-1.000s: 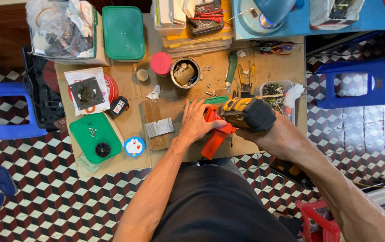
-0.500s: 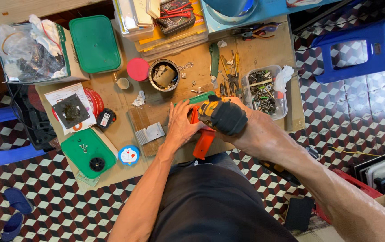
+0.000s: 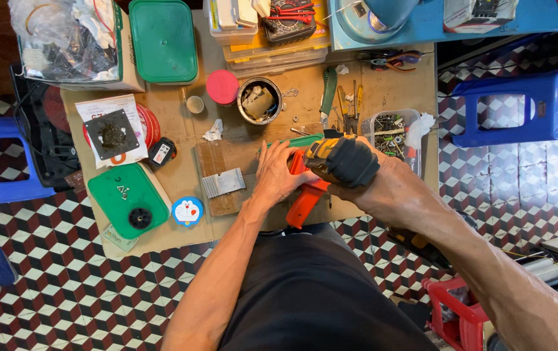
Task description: The person uses a cordless drill to remove screws from an orange heat gun, then opens the casing to access the internal components. They manipulate wires and a small wooden stick, using a knife to scrape or trim the stick while working on the heat gun's internal assembly.
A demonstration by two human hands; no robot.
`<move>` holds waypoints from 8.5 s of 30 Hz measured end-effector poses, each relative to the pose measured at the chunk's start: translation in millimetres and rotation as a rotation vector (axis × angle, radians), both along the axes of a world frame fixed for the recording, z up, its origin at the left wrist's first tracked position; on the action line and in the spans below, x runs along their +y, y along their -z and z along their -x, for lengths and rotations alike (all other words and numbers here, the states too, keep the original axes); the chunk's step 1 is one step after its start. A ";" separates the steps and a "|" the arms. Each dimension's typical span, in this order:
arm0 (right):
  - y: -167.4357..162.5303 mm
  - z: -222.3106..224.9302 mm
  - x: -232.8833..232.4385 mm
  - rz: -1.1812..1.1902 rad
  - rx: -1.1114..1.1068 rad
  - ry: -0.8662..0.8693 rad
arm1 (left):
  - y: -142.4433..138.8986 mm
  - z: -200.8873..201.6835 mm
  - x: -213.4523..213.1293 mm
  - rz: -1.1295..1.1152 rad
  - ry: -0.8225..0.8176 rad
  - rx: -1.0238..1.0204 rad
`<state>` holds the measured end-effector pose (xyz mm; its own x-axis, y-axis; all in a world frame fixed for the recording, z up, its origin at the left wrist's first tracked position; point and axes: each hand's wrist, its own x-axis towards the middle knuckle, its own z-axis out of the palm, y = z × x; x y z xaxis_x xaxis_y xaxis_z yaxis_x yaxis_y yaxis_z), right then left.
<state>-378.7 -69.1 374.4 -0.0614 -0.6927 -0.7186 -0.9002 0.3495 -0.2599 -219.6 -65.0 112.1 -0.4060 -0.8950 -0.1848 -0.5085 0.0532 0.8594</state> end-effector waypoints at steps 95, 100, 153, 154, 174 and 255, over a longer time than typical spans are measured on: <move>-4.6 19.7 70.7 0.045 -0.012 0.081 | -43.4 -26.9 32.3 0.160 0.041 -0.013; -4.3 23.9 76.2 -0.006 -0.014 0.072 | -44.3 -24.6 38.5 0.167 0.057 -0.020; -23.7 12.8 94.9 0.021 -0.049 0.127 | -39.7 -20.0 51.9 0.211 0.080 -0.018; -23.6 12.3 94.5 0.012 -0.046 0.136 | -39.6 -20.5 52.0 0.199 0.079 -0.024; -6.4 6.9 100.2 0.079 -0.055 0.053 | -40.6 -23.4 53.3 0.176 0.074 -0.041; 4.5 -53.1 -38.2 0.035 -0.091 -0.217 | -13.0 -61.8 -3.9 0.161 -0.099 0.155</move>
<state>-325.6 -107.4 369.9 0.1552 -0.7076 -0.6894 -0.9256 0.1398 -0.3518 -157.8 -68.8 125.1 -0.3273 -0.9447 0.0210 -0.3810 0.1523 0.9119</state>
